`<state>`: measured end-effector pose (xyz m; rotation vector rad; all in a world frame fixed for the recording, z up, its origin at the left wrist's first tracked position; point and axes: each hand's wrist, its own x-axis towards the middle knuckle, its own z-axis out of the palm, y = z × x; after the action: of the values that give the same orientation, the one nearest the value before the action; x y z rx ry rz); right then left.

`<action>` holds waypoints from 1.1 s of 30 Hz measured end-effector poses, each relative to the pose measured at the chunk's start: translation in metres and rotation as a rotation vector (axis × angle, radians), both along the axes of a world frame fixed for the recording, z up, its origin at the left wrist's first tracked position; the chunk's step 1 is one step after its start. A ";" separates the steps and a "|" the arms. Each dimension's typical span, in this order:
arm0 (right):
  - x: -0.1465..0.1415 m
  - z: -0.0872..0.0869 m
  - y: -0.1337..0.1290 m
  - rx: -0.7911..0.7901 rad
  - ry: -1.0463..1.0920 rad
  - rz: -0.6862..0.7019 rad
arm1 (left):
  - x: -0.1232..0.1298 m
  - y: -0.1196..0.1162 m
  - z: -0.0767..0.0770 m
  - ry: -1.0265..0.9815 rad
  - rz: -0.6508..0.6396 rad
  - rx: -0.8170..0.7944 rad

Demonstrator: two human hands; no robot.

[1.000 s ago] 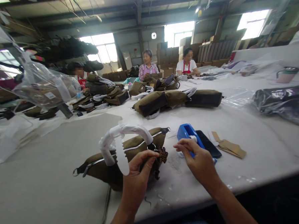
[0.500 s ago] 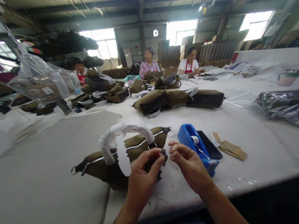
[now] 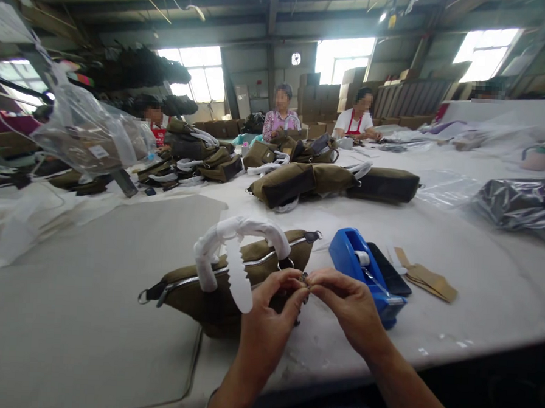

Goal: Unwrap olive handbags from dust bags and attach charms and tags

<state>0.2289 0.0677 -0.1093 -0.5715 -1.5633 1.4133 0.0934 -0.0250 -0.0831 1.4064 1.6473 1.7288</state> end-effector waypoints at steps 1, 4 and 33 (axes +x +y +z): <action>0.000 0.000 0.000 0.025 -0.008 -0.004 | -0.001 0.000 0.000 0.002 0.003 0.004; 0.000 0.000 0.001 0.123 -0.020 0.001 | -0.002 -0.002 -0.001 0.008 0.017 0.013; -0.012 -0.039 -0.015 -0.281 -0.041 -0.001 | 0.010 -0.026 -0.039 0.149 0.211 -0.222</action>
<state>0.2166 0.0525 -0.1480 -0.7717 -1.4045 1.6423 0.1036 -0.0506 -0.1222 1.3235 2.0629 1.5189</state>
